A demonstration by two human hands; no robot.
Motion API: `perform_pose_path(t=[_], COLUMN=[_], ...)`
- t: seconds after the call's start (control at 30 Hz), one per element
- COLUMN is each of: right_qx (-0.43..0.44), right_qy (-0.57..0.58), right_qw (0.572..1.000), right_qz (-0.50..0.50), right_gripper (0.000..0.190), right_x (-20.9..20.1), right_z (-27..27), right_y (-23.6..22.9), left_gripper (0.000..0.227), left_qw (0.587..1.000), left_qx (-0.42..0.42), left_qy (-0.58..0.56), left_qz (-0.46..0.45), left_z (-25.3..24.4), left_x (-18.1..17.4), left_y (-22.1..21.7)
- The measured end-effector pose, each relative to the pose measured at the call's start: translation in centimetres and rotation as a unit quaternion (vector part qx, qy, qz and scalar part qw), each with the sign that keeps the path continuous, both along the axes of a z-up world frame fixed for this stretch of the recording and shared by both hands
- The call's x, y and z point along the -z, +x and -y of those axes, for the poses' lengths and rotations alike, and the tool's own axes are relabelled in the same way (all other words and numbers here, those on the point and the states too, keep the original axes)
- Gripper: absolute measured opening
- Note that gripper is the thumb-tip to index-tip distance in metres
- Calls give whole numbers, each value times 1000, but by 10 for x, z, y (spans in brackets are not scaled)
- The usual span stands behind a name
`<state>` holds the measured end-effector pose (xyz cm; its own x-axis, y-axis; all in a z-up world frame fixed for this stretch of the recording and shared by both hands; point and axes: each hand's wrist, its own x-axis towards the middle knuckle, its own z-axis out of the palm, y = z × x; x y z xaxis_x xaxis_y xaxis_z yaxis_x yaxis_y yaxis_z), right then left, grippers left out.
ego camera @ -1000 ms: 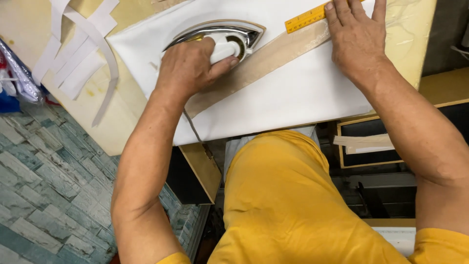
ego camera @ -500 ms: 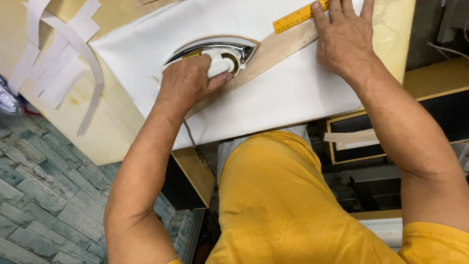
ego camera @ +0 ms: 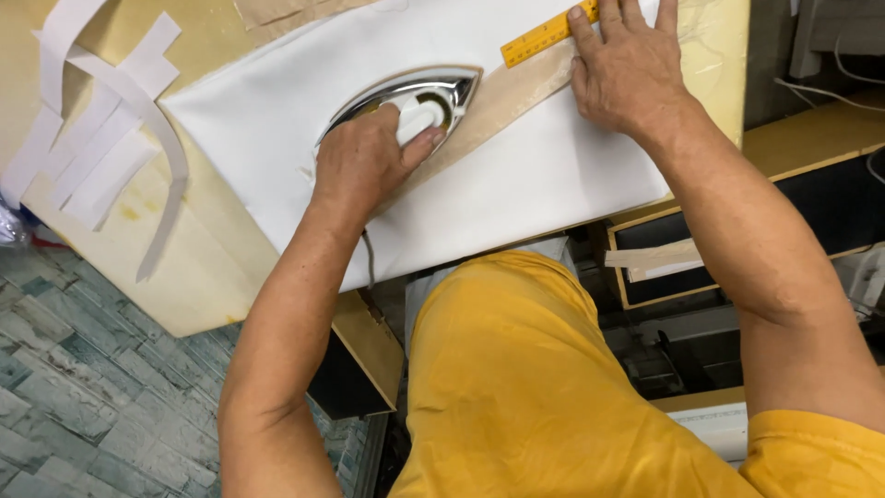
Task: The person uses an iron to press a long strip of beige fabric on a white work surface, using a ruler to guide the iron. They then place a white strip on top of the beige fabric and iron it again.
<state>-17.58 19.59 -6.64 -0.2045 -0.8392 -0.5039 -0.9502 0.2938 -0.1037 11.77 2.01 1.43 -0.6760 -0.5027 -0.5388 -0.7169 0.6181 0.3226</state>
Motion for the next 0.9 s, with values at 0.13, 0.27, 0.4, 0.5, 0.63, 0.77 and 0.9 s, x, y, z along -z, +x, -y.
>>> perform_pose_path(t=[0.13, 0.27, 0.4, 0.5, 0.63, 0.77, 0.9], right_qx=[-8, -25, -20, -33, -33, -21, -47], right_qy=[-21, -51, -3, -48, -41, -37, -85], right_qw=[1000, 998, 1000, 998, 999, 999, 995], right_qz=[-2, -5, -20, -17, 1, 26, 13], right_gripper=[64, 63, 61, 61, 62, 64, 63], right_x=[-3, -1, -20, -7, -6, 4, 17], right_z=[-3, -8, 5, 2, 10, 8, -4], right_y=[0, -4, 2, 9, 29, 47, 63], left_gripper=[67, 67, 65, 67, 67, 67, 67], left_qw=[997, 997, 994, 992, 996, 1000, 999], left_qx=[60, 58, 82, 76, 49, 22, -17], left_qy=[-40, -36, -54, -76, -52, -17, 19], left_qz=[-28, -21, -56, -60, -54, 5, 25], left_z=[-1, 0, -6, -13, -19, -23, -25], left_x=[17, 15, 15, 19, 18, 10, 1], left_y=[0, -6, 2, 17, 37, 54, 74])
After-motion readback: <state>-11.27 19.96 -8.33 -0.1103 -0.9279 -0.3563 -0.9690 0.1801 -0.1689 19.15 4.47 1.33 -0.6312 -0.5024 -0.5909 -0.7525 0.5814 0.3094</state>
